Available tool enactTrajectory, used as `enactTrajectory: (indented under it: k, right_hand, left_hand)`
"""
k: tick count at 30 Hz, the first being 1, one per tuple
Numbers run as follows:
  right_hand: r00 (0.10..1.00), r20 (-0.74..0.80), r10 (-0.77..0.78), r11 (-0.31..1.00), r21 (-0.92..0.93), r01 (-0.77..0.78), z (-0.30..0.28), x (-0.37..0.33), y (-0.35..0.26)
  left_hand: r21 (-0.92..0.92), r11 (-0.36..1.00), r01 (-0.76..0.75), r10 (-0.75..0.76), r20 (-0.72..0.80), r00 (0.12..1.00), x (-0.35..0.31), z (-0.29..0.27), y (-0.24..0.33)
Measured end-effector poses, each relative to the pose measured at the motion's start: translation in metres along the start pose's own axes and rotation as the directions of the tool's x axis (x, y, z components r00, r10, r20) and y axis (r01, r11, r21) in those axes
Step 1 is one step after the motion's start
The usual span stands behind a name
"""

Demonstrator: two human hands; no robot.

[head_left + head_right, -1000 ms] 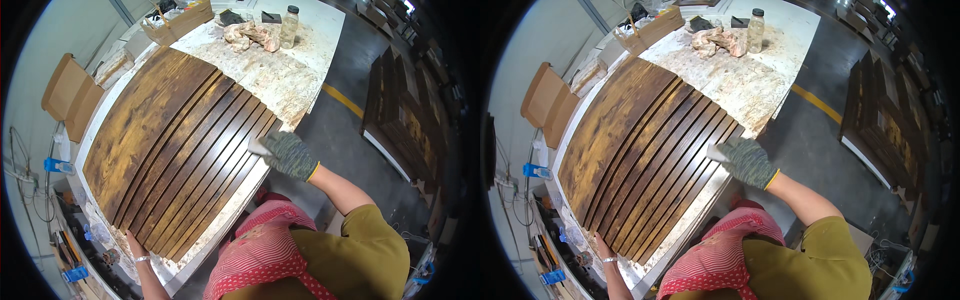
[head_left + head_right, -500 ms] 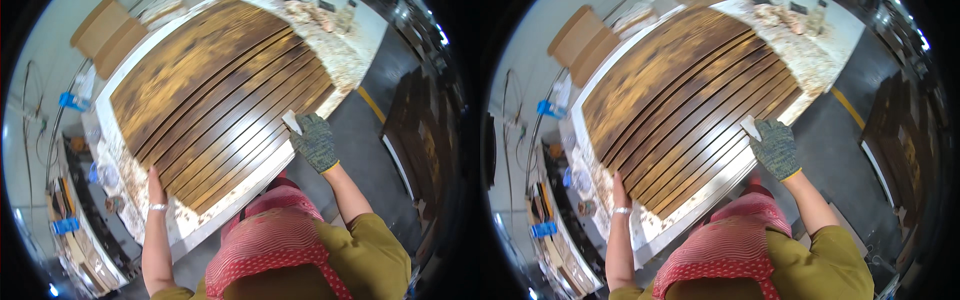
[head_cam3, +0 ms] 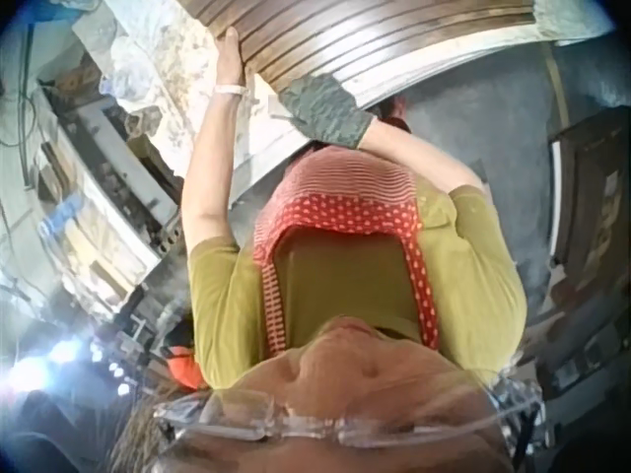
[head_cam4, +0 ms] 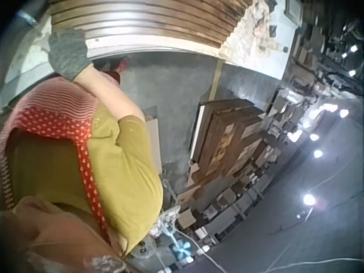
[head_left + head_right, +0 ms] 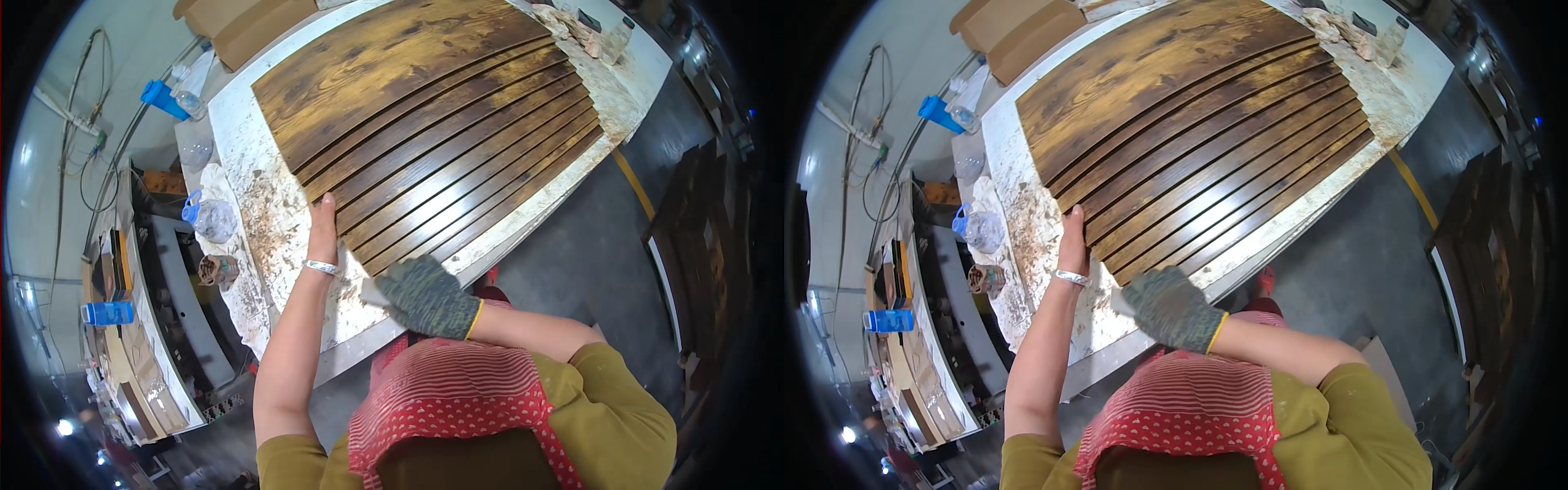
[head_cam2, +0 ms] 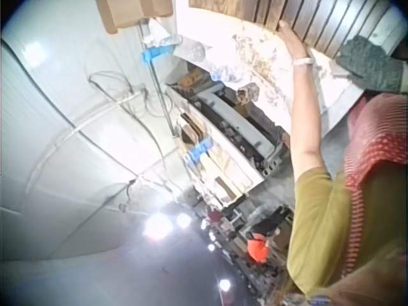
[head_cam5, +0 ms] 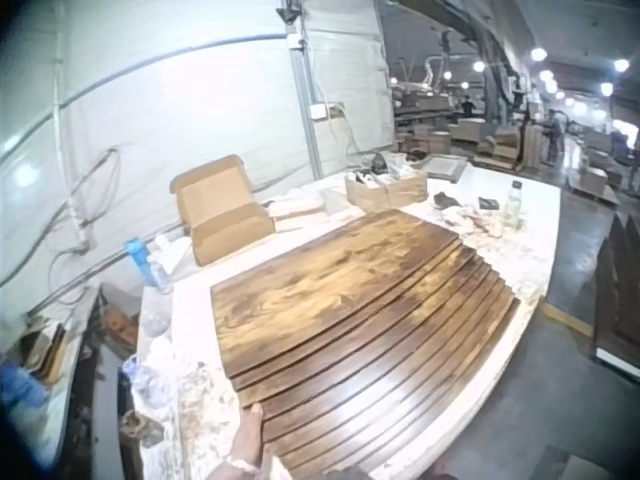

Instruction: The person spreads out wooden panels on a table, rubs their edges and surfaces with a sanding block, wipes the panels down with a cloth, and stacks them together.

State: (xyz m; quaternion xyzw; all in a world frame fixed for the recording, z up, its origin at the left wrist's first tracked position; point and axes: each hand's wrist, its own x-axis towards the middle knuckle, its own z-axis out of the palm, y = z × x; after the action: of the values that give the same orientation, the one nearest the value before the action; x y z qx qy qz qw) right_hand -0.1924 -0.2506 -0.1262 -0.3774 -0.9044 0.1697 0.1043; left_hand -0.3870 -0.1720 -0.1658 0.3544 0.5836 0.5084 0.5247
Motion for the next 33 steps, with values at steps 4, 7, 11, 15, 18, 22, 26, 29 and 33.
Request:
enactTrajectory:
  k: [4, 7, 11, 15, 18, 22, 26, 29, 33]
  right_hand:
    - [0.951, -0.212, -0.226, 0.973, -0.017, 0.228, -0.011, 0.020, -0.011]
    - [0.971, -0.111, -0.212, 0.971, -0.141, 0.196, -0.020, 0.028, 0.021]
    - [0.987, -0.034, -0.160, 0.970, -0.191, 0.150, -0.046, 0.024, 0.039]
    - [0.953, -0.065, -0.297, 0.944, -0.167, 0.283, -0.029, 0.031, 0.026]
    - [0.922, -0.149, -0.357, 0.931, -0.141, 0.337, -0.019, 0.034, 0.047]
    - [0.956, -0.121, -0.267, 0.962, -0.097, 0.256, -0.059, 0.011, 0.107]
    - [0.983, -0.052, -0.177, 0.962, -0.217, 0.162, -0.113, -0.026, 0.188]
    - [0.983, -0.119, -0.142, 0.959, -0.262, 0.107, -0.143, -0.054, 0.260]
    - [0.992, -0.121, -0.037, 0.936, -0.352, -0.008, -0.186, -0.089, 0.343]
  left_hand:
    - [0.088, 0.996, 0.010, -0.011, 0.009, 1.000, -0.004, -0.009, -0.004]
    - [0.107, 0.994, 0.027, -0.034, 0.067, 0.997, -0.003, -0.012, -0.003]
    - [0.136, 0.990, -0.031, 0.026, 0.040, 0.999, 0.001, -0.022, -0.013]
    - [0.074, 0.997, -0.030, 0.030, 0.007, 1.000, 0.007, -0.011, -0.018]
    - [0.067, 0.996, 0.065, -0.059, -0.090, 0.994, 0.000, -0.010, -0.010]
    - [-0.031, 0.997, 0.071, -0.075, -0.133, 0.988, 0.004, -0.027, -0.025]
    - [-0.155, 0.985, 0.070, -0.081, -0.063, 0.995, -0.002, -0.022, -0.020]
    - [-0.155, 0.977, 0.150, -0.166, -0.101, 0.981, -0.012, -0.008, 0.000]
    - [-0.001, 0.974, 0.226, -0.224, -0.142, 0.964, -0.008, -0.026, -0.012]
